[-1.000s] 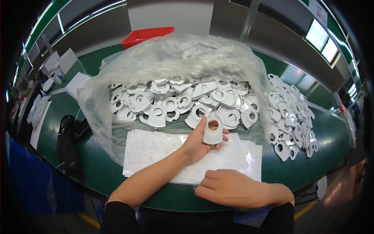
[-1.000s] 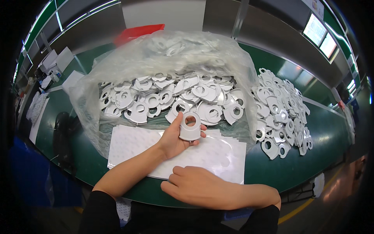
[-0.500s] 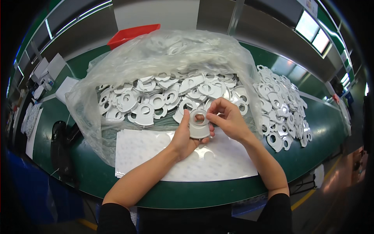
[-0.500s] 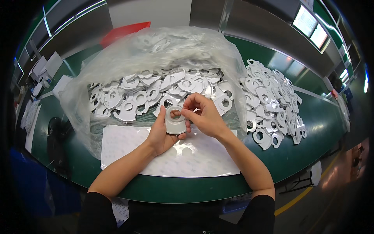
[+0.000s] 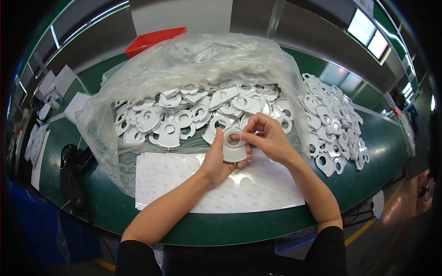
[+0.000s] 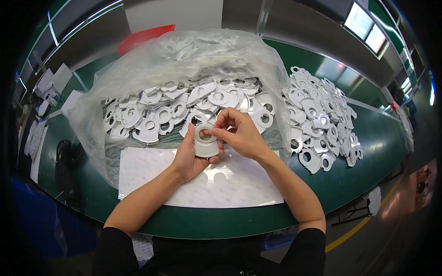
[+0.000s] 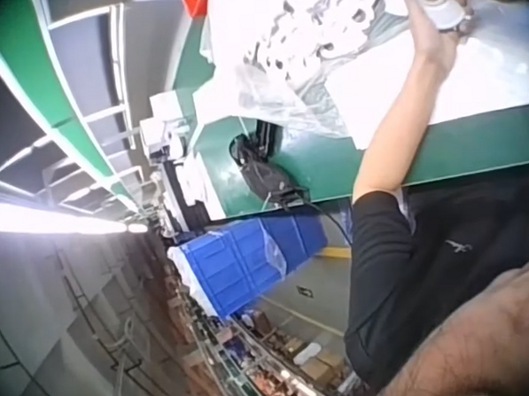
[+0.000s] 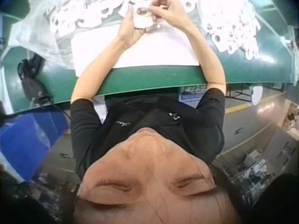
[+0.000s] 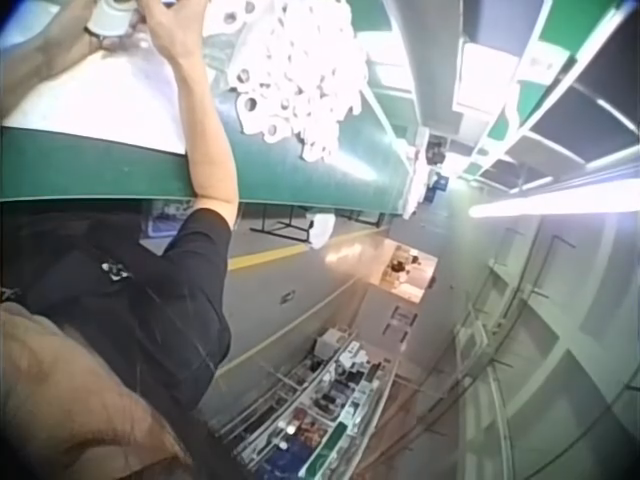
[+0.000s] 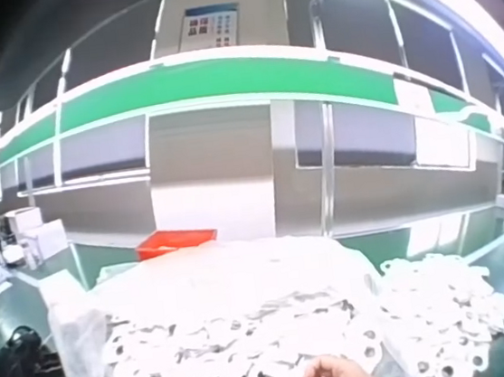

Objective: Apply circular adhesive stickers to white plastic lighting components.

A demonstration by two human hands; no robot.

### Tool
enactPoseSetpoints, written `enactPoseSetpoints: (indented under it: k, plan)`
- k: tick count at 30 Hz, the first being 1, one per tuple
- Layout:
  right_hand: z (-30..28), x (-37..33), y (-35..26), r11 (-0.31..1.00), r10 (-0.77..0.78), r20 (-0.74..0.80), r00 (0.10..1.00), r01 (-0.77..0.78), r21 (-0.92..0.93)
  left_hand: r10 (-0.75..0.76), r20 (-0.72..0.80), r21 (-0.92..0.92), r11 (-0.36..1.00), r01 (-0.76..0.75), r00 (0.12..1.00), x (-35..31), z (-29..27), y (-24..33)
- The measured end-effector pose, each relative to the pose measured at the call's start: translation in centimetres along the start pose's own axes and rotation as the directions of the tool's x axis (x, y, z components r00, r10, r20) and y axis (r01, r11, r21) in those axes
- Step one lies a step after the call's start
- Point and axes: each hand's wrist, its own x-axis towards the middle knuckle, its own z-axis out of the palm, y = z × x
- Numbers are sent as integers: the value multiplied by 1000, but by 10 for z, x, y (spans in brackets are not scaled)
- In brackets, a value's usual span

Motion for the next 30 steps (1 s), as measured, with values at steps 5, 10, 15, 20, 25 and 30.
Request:
enactPoseSetpoints:
  k: [5,10,15,20,25,30]
  plan:
    - [2,0,2,999,-43,-26,999,43,4,-10,-23,7,1000,10,1000,0,0,0]
    - [2,1,3,999,-31,-21,999,31,11,-13,-37,14,1000,13,999,0,1,0]
    - [1,1,4,999,-39,-22,999,40,11,-19,-42,17,1000,20,999,0,1,0]
    - [1,0,3,999,-32,-33,999,32,-3,-15,-27,19,1000,15,1000,1,1,0]
    - [4,-1,-1,989,-28,-44,999,21,-146,7,10,22,1000,-7,1000,0,0,0]
    - [12,-5,2,704,-418,-53,907,286,-650,2,-72,18,1000,-1,997,-3,8,2]
